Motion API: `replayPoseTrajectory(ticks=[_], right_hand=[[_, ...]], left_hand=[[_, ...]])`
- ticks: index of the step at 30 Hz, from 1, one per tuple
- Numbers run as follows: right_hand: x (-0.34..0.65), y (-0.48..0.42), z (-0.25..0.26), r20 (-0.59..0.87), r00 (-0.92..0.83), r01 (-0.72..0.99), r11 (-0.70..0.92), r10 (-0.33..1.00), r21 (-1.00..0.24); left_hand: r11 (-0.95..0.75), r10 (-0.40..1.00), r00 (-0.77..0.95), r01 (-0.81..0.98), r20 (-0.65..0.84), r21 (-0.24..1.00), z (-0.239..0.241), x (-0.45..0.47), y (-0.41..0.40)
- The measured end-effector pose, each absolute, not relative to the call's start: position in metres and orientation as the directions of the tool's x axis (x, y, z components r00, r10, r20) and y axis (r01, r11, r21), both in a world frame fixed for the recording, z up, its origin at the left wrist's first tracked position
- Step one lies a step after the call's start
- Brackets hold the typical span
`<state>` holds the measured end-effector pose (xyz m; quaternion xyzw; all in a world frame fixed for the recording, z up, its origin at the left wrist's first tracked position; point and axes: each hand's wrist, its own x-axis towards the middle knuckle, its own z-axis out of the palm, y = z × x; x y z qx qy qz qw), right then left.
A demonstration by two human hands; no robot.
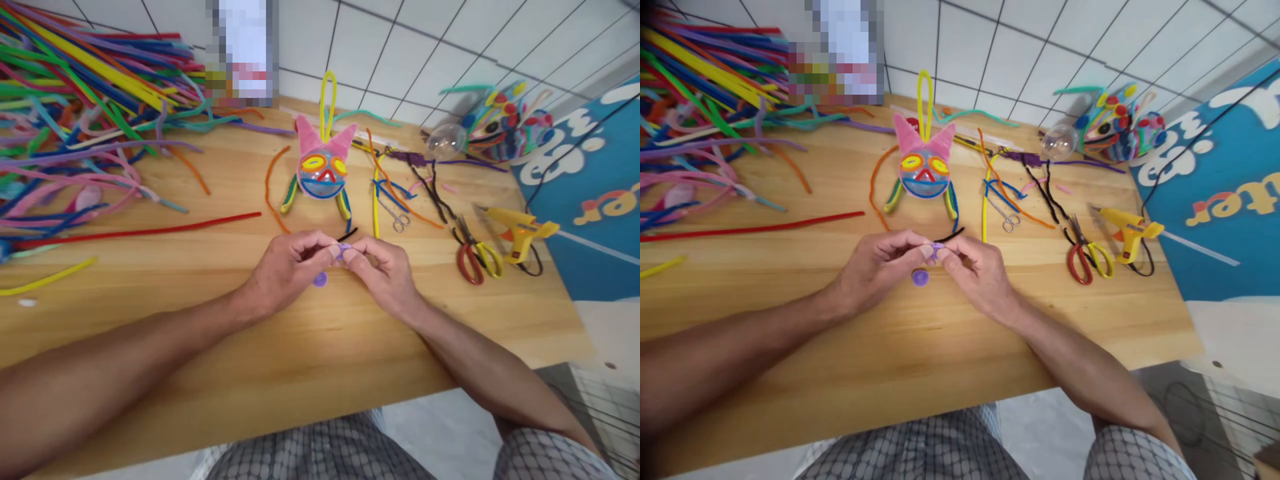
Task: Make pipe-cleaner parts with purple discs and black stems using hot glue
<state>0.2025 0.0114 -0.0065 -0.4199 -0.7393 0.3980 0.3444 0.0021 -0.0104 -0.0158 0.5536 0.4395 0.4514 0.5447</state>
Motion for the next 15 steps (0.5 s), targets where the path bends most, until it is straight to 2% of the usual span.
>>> replayPoseTrajectory(ticks=[15], right_hand=[[0.2015, 0.0083, -0.0131, 0.183, -0.401, 0.312, 0.322, 0.897, -0.894]], left_hand=[[-0.065, 0.972, 0.228, 0.034, 0.056, 0.997, -0.0175, -0.0002, -0.0121]])
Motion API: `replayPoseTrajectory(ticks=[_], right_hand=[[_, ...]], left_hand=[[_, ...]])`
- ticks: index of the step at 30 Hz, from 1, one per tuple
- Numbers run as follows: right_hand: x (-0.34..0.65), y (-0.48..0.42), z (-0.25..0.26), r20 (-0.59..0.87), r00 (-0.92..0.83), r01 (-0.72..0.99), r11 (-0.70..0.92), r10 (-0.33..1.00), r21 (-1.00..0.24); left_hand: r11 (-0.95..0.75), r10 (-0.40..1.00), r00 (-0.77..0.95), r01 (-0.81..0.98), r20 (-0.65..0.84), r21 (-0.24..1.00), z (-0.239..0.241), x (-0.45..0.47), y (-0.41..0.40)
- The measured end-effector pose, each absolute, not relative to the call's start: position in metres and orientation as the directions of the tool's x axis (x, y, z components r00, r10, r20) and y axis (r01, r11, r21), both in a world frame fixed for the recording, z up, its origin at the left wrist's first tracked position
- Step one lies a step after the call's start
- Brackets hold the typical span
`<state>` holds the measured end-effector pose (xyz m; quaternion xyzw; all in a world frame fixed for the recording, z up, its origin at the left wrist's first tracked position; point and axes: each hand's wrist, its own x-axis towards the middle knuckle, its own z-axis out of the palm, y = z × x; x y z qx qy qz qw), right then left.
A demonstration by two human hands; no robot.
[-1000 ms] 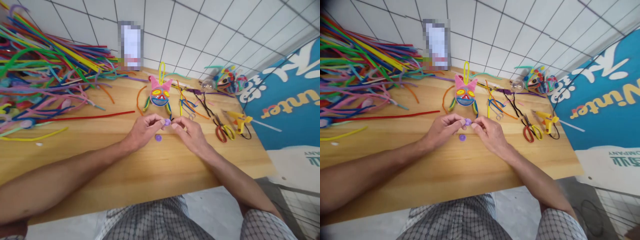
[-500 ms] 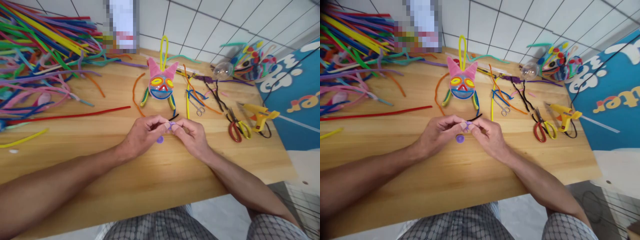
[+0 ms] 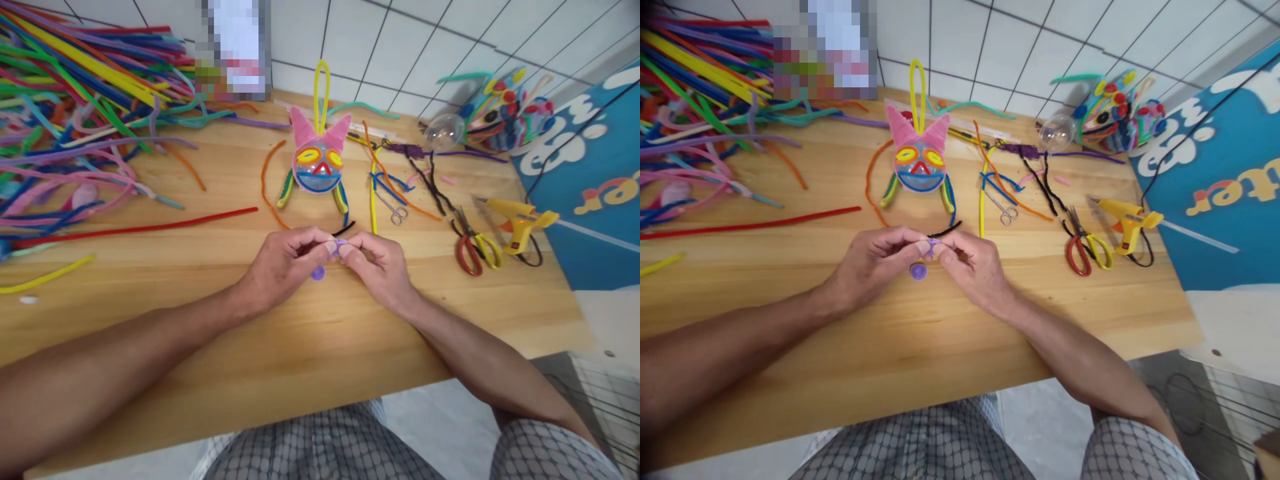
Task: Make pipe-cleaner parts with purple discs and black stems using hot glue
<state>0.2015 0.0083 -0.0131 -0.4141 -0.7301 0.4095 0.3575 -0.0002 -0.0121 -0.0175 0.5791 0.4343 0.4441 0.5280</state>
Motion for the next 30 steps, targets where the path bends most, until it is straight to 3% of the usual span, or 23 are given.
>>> replayPoseTrajectory(ticks=[30], right_hand=[[0.2013, 0.0040, -0.0178, 0.196, -0.400, 0.290, 0.327, 0.895, -0.900]], left_hand=[[-0.124, 0.965, 0.247, 0.109, 0.094, 0.986, -0.0167, -0.0033, -0.0125]])
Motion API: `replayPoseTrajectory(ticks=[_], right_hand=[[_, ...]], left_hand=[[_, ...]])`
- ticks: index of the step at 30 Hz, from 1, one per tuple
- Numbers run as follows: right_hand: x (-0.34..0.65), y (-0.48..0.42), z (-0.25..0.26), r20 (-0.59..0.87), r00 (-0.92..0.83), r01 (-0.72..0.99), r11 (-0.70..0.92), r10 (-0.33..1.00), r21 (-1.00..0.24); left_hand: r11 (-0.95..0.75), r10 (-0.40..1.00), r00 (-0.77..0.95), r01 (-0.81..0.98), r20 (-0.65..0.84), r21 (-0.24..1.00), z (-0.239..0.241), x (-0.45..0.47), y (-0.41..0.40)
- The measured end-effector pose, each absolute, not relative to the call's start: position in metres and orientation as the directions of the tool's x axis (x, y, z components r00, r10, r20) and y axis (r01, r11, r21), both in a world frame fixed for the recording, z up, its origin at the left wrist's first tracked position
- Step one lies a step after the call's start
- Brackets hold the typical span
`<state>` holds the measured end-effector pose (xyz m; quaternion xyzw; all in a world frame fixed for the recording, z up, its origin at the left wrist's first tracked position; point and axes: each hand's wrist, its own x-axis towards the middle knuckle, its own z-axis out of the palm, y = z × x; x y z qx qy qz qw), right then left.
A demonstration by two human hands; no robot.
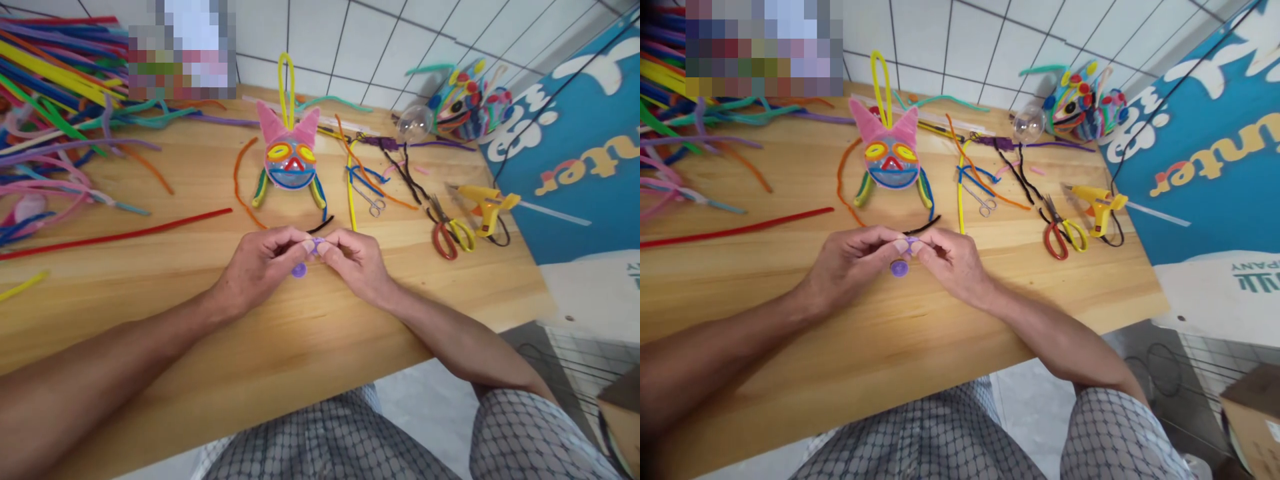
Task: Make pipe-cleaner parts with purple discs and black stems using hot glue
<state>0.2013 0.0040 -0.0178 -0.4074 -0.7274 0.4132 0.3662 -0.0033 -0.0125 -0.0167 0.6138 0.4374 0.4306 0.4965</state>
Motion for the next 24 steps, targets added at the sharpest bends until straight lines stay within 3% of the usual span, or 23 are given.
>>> replayPoseTrajectory(ticks=[24], right_hand=[[0.2015, 0.0029, -0.0224, 0.158, -0.375, 0.286, 0.276, 0.913, -0.918]], left_hand=[[-0.108, 0.958, 0.273, 0.071, 0.085, 0.992, -0.0155, -0.0028, -0.0110]])
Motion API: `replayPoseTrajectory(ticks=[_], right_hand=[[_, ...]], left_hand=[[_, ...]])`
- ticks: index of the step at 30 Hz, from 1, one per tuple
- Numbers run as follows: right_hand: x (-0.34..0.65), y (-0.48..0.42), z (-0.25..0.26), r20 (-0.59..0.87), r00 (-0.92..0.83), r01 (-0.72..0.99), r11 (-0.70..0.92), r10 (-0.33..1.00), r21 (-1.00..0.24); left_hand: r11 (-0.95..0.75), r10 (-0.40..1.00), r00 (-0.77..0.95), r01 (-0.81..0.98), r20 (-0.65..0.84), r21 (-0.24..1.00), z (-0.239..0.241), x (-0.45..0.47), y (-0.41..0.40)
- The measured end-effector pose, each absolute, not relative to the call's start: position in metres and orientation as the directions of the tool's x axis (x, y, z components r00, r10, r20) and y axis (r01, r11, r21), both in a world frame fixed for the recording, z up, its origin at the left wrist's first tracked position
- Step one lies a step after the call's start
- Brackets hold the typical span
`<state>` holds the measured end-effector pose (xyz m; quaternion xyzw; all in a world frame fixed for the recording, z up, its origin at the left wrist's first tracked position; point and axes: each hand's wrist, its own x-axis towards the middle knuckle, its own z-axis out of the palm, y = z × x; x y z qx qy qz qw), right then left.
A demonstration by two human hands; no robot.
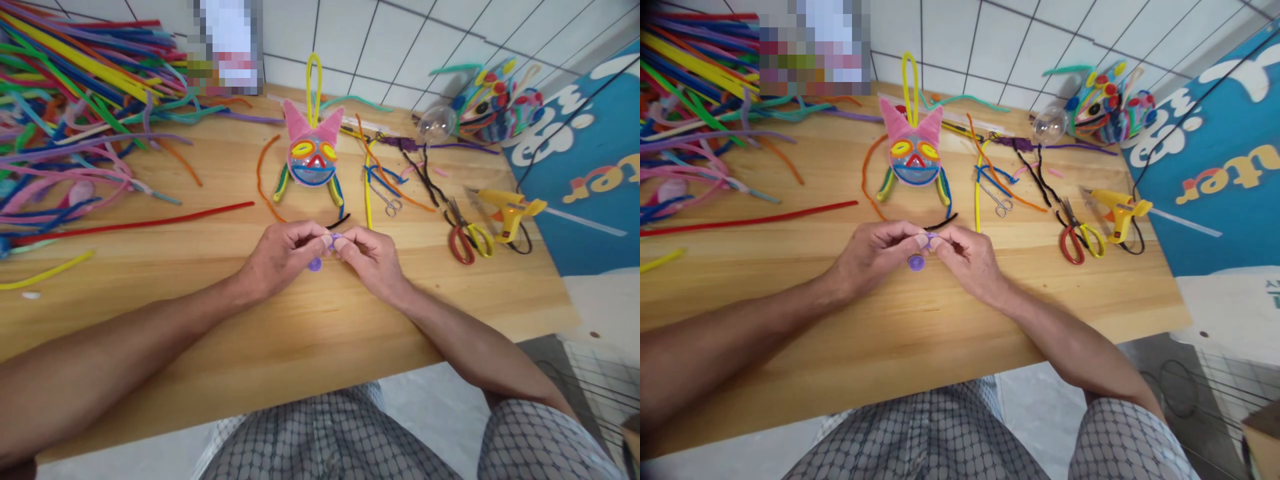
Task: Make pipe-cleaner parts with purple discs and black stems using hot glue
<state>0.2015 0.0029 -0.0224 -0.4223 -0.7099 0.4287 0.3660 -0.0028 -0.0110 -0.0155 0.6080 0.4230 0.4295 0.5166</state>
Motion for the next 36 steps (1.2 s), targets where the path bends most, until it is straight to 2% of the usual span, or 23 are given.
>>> replayPoseTrajectory(ticks=[22, 36], right_hand=[[0.2030, 0.0034, -0.0240, 0.125, -0.383, 0.303, 0.252, 0.915, -0.919], [0.2025, 0.0056, -0.0211, 0.118, -0.388, 0.282, 0.240, 0.914, -0.929]], left_hand=[[-0.102, 0.958, 0.278, 0.089, 0.074, 0.991, -0.0178, -0.0025, -0.0093], [0.014, 0.972, 0.234, -0.026, -0.007, 1.000, -0.0154, -0.0013, -0.0060]])
